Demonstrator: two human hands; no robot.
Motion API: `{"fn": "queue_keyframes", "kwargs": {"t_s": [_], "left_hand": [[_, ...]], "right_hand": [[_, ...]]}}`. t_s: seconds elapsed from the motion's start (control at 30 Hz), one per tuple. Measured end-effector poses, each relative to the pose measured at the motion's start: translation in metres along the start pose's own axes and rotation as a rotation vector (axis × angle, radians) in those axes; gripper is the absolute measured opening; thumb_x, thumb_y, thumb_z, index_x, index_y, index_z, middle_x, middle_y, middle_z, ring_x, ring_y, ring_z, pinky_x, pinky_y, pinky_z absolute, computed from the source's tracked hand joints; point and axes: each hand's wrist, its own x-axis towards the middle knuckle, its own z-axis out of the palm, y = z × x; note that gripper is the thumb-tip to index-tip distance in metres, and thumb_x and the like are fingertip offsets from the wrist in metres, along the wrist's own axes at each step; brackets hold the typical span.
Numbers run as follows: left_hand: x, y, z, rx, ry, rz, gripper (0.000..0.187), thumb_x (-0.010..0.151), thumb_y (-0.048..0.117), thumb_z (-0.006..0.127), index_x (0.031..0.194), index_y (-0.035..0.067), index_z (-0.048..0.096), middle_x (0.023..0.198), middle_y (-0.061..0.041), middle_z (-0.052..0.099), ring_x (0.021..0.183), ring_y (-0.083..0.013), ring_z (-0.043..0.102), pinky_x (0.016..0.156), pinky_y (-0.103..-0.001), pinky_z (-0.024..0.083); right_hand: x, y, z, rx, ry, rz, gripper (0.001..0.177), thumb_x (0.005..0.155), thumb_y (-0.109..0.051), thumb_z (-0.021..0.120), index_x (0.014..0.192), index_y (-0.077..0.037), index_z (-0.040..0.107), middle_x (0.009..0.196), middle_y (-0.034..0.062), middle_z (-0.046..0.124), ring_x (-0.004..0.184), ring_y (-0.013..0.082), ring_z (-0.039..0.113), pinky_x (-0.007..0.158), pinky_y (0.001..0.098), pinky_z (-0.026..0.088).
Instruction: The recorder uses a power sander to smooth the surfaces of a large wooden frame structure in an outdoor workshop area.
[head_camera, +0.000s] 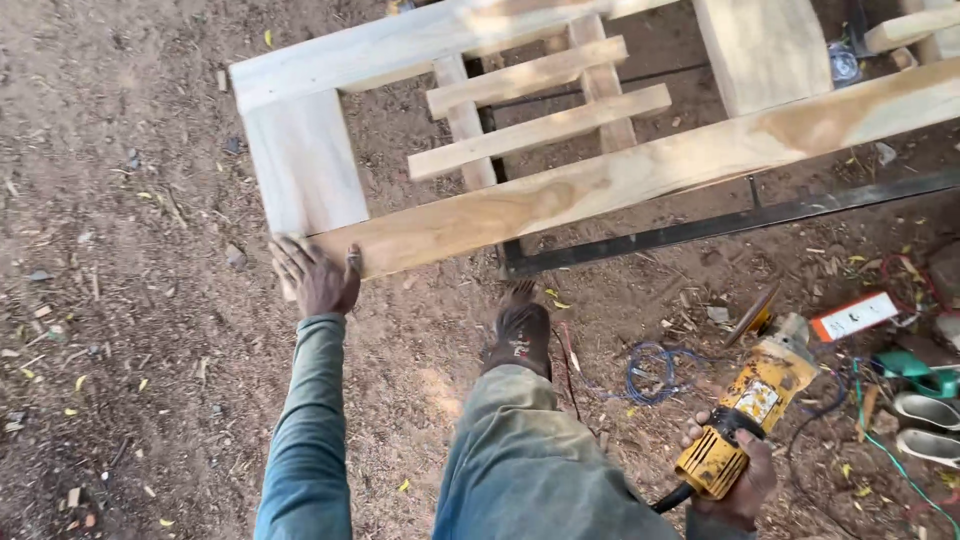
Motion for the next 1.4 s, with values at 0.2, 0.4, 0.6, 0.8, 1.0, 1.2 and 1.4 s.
{"fn": "queue_keyframes", "kwargs": {"t_s": [0.2, 0.4, 0.6, 0.8, 1.0, 1.2, 1.4], "left_hand": [[-0.015, 0.063, 0.031, -0.042, -0.015, -0.032, 0.112, 0.099, 0.073, 0.032, 0.157, -0.019, 0.004, 0.162, -0.046, -0.006, 0.154, -0.0576, -0.009, 0.126, -0.063, -0.006], [-0.042, 0.174, 0.054, -0.088, -0.110, 0.016, 0.118, 0.094, 0.078, 0.025, 0.157, -0.019, 0.000, 0.162, -0.045, -0.011, 0.152, -0.0583, -0.013, 0.124, -0.067, -0.006], [-0.062, 0.292, 0.088, -0.010, -0.276, 0.143, 0.122, 0.091, 0.082, 0.020, 0.153, -0.022, 0.004, 0.158, -0.046, -0.014, 0.149, -0.0597, -0.015, 0.121, -0.068, -0.006], [-0.062, 0.406, 0.115, 0.004, -0.278, 0.602, 0.111, 0.094, 0.074, 0.031, 0.147, -0.023, 0.020, 0.157, -0.048, 0.002, 0.150, -0.0597, -0.001, 0.122, -0.064, 0.002], [-0.018, 0.539, 0.119, -0.133, -0.493, 1.181, 0.097, 0.091, 0.060, 0.051, 0.146, -0.017, 0.029, 0.160, -0.040, 0.015, 0.151, -0.0538, 0.009, 0.122, -0.059, 0.009], [0.020, 0.673, 0.150, -0.199, -0.491, 1.495, 0.093, 0.092, 0.057, 0.054, 0.149, -0.013, 0.031, 0.160, -0.033, 0.023, 0.151, -0.0454, 0.019, 0.123, -0.054, 0.014], [-0.004, 0.812, 0.191, -0.010, -0.529, 1.560, 0.095, 0.091, 0.059, 0.056, 0.150, -0.010, 0.030, 0.161, -0.030, 0.024, 0.152, -0.0427, 0.019, 0.123, -0.051, 0.014]], "right_hand": [[0.011, -0.042, 0.003, -0.038, 0.089, -0.157, 0.080, 0.097, -0.029, 0.059, 0.160, 0.014, 0.033, 0.109, 0.0211, 0.058, 0.094, 0.0295, 0.059, 0.078, 0.0438, 0.052], [0.064, -0.086, -0.018, 0.016, 0.187, -0.266, 0.073, 0.097, -0.030, 0.063, 0.151, 0.014, 0.039, 0.110, 0.0210, 0.060, 0.091, 0.0283, 0.061, 0.078, 0.0433, 0.053], [0.124, -0.143, 0.001, 0.082, 0.304, -0.317, 0.073, 0.098, -0.030, 0.068, 0.149, 0.013, 0.039, 0.109, 0.0191, 0.061, 0.090, 0.0270, 0.062, 0.075, 0.0403, 0.053], [0.164, -0.176, 0.032, 0.306, 0.215, -0.354, 0.078, 0.092, -0.025, 0.069, 0.153, 0.012, 0.037, 0.108, 0.0175, 0.060, 0.091, 0.0260, 0.063, 0.077, 0.0391, 0.057], [0.194, -0.212, 0.003, 0.286, 0.277, -0.382, 0.072, 0.094, -0.026, 0.066, 0.149, 0.014, 0.041, 0.106, 0.0206, 0.062, 0.088, 0.0293, 0.062, 0.075, 0.0403, 0.057], [0.235, -0.261, -0.048, 0.268, 0.445, -0.387, 0.066, 0.091, -0.032, 0.066, 0.140, 0.009, 0.047, 0.103, 0.0188, 0.065, 0.081, 0.0268, 0.067, 0.065, 0.0397, 0.059], [0.284, -0.327, -0.148, 0.393, 0.432, -0.365, 0.057, 0.092, -0.027, 0.067, 0.133, 0.009, 0.049, 0.099, 0.0180, 0.066, 0.080, 0.0260, 0.069, 0.066, 0.0364, 0.062]]}}
